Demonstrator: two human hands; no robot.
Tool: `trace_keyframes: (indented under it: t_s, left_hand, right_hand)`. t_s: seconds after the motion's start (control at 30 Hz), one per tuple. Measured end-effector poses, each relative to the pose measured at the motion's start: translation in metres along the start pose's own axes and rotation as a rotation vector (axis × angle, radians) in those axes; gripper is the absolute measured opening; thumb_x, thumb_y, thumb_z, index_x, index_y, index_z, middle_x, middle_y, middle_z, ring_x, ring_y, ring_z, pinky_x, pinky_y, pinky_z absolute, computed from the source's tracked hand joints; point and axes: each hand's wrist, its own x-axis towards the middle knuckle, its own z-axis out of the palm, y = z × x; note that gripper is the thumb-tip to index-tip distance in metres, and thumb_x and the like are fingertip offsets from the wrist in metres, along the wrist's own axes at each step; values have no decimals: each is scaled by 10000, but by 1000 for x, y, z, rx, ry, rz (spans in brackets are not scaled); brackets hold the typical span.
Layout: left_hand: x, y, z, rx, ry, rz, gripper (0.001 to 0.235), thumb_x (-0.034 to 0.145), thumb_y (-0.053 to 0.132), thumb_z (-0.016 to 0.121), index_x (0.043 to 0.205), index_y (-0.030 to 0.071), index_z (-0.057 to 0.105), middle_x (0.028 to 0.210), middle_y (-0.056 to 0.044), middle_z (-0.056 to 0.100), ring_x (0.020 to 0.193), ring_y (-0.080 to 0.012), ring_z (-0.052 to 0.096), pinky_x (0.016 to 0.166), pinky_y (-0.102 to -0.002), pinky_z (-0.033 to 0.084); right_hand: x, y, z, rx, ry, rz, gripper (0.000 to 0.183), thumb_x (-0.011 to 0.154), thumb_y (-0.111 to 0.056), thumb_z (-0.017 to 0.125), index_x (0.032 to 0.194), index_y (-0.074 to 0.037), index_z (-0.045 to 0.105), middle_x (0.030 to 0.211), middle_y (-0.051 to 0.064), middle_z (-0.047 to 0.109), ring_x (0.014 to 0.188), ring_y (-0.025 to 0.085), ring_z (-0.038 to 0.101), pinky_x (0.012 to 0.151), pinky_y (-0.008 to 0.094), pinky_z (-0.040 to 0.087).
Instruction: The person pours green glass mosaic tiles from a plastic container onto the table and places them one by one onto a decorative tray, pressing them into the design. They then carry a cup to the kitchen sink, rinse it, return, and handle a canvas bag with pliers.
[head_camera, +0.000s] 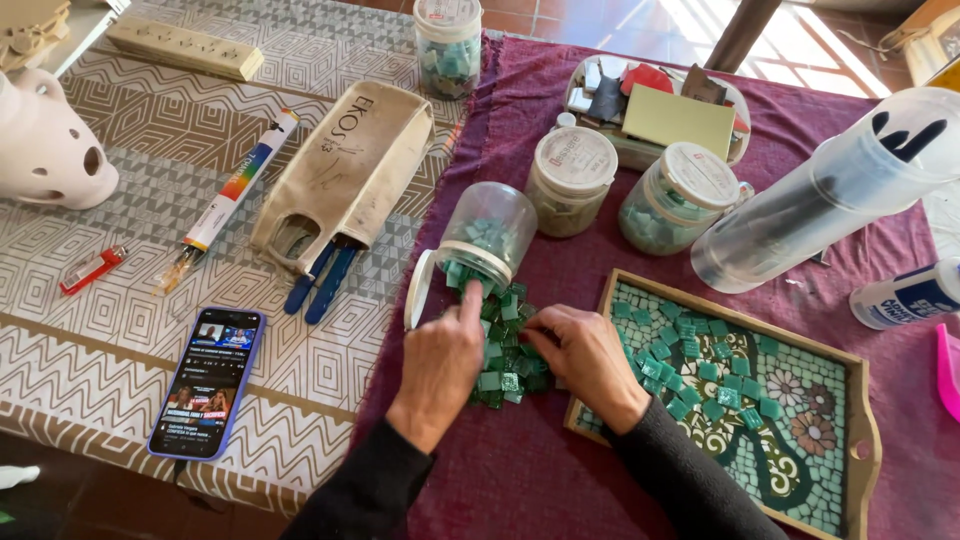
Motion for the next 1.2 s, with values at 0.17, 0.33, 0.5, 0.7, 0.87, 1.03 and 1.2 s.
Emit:
trace_keyframes:
  t_s: [0.17, 0.33, 0.5, 0.7, 0.87, 1.03, 1.2]
  left_hand:
    - [24, -7, 5, 384, -42, -133, 586, 951, -8, 527, 1521, -62, 405, 718, -105, 732, 615, -252, 759, 587, -428, 625]
    - [29, -16, 14, 411, -62, -95, 553, 913, -47, 530, 1460, -89, 458, 746, -164, 735, 669, -323, 781, 625, -513, 640]
    - [34, -48, 61, 318, -89, -95, 453, 929, 25, 525, 1380, 67, 506, 707, -105, 700, 655, -323, 766, 607, -531, 619]
    - [17, -24, 39, 197, -177, -133, 408, 1022, 47, 507, 1429, 50, 538, 689, -93, 705, 518, -162, 671, 559, -337, 608]
    - [-4, 4, 14, 174, -212, -45, 402, 993, 27, 548, 1388, 97, 584, 706, -107, 722, 541, -164, 690, 554, -360, 620]
    - [-2, 20, 3, 166, -171, -20, 449, 928, 25, 585, 1357, 155, 616, 749, -122, 723, 625, -256, 753, 557, -460, 636]
    - [18, 23, 3, 168, -204, -215, 555, 908, -54, 489, 1457, -105, 422, 715, -182, 728, 648, -333, 766, 653, -546, 632]
  right_hand:
    - [-4, -8, -12, 111, 74, 125, 81, 907, -195, 713, 979, -179, 747, 702, 32, 741, 762, 273, 758, 665, 394, 599]
    - [-2, -17, -21, 139, 148, 20, 178, 948, -135, 661, 1104, -164, 742, 694, 60, 687, 661, 273, 716, 621, 403, 580]
    - [-2, -13, -21, 143, 138, -13, 197, 970, -99, 610, 1116, -124, 740, 699, 60, 627, 630, 278, 687, 610, 407, 565]
    - [-1, -1, -14, 142, 107, -5, 173, 972, -122, 610, 1088, -150, 735, 732, 58, 633, 653, 302, 703, 611, 421, 566]
    - [-1, -2, -15, 127, 77, 1, 157, 977, -138, 608, 1076, -159, 729, 742, 63, 642, 673, 324, 711, 622, 441, 570]
    - [0, 0, -14, 109, 64, 14, 152, 973, -151, 619, 1074, -179, 729, 745, 54, 650, 687, 323, 712, 634, 439, 575]
    - [-1, -3, -14, 55, 37, 40, 160, 971, -167, 602, 1087, -184, 712, 789, 66, 670, 741, 347, 722, 662, 487, 577]
